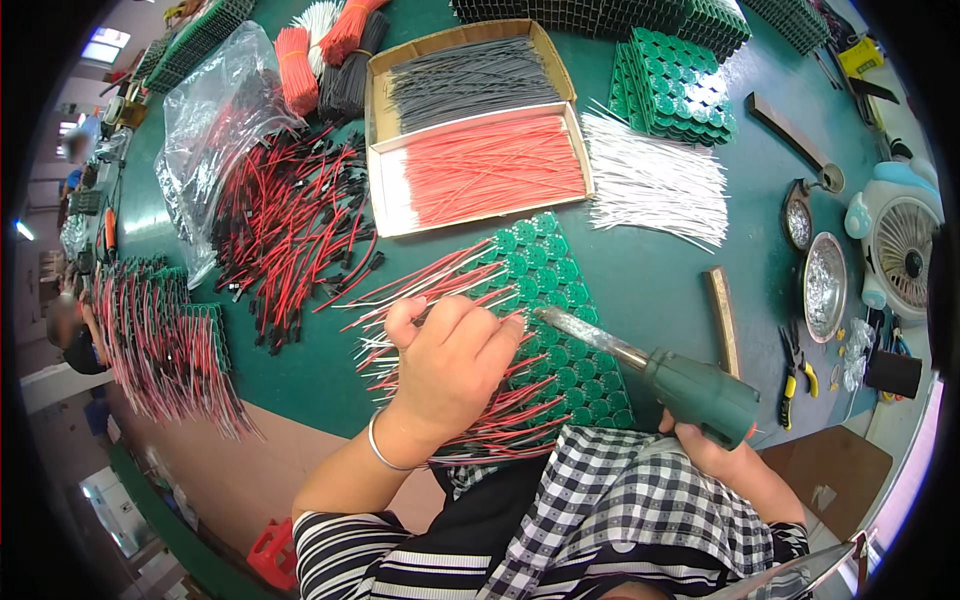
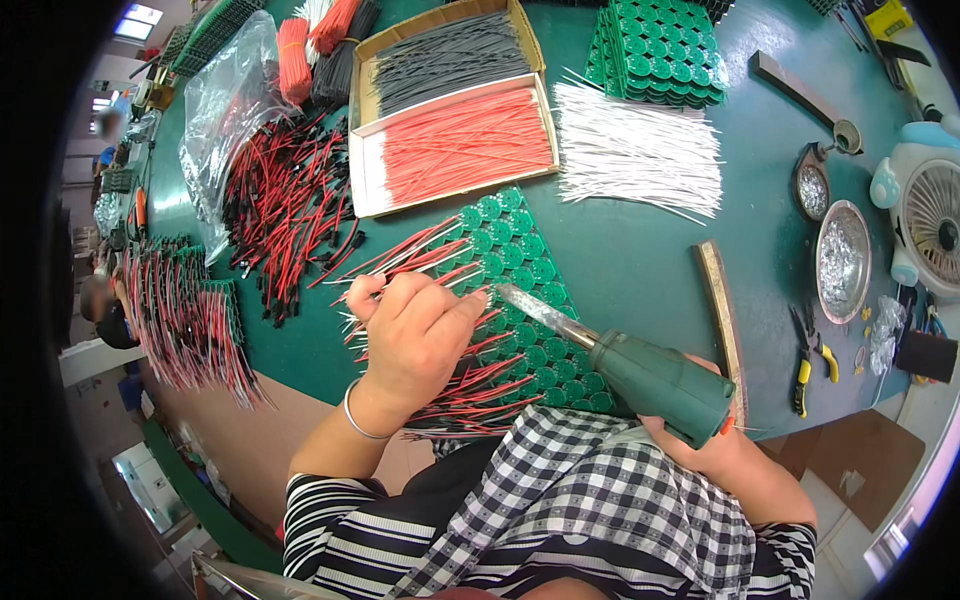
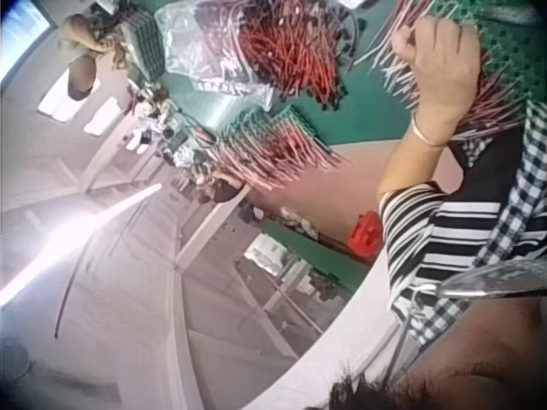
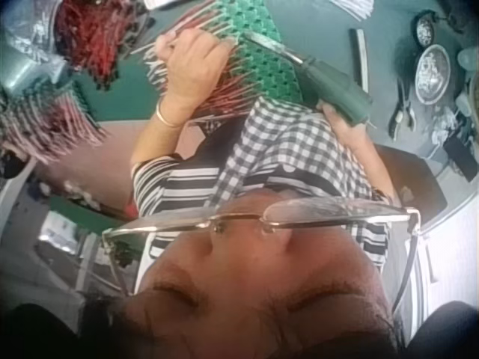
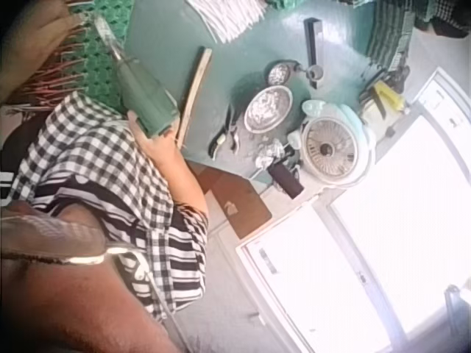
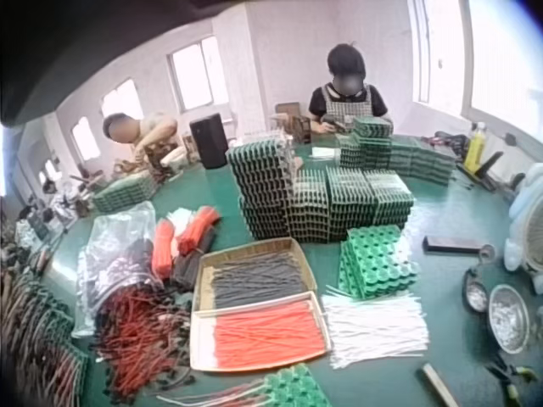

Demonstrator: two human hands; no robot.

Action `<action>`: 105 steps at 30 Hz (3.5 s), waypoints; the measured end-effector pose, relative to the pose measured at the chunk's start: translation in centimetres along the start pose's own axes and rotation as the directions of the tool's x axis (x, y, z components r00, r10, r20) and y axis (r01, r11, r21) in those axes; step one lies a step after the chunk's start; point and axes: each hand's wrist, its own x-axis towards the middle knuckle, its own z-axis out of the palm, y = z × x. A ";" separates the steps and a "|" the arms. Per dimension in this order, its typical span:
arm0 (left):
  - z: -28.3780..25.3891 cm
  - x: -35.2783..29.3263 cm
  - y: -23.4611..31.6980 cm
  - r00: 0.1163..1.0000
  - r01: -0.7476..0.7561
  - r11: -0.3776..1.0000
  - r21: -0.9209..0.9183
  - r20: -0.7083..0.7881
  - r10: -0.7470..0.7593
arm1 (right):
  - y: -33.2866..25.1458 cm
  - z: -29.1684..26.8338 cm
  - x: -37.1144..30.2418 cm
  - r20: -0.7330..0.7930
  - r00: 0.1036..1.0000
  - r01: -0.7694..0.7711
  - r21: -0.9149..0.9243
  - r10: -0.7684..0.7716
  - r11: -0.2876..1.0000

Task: The person applies a heat gun to wires and heat-shrink tubing on an LED strip assembly.

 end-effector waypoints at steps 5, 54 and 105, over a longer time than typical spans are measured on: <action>0.0 -1.1 -0.2 1.000 0.028 1.000 0.009 -0.002 -0.028 | -0.2 0.4 0.6 0.041 0.998 0.054 -0.092 -0.050 0.994; 0.1 -1.1 1.6 0.999 -0.037 0.999 -0.018 -0.002 0.037 | 0.9 0.6 -2.5 -0.018 0.998 0.049 -0.157 -0.053 0.986; 0.1 -2.1 3.2 0.995 -0.089 0.996 -0.023 -0.046 0.088 | 2.0 2.1 -5.2 -0.166 0.979 0.128 0.025 -0.122 0.991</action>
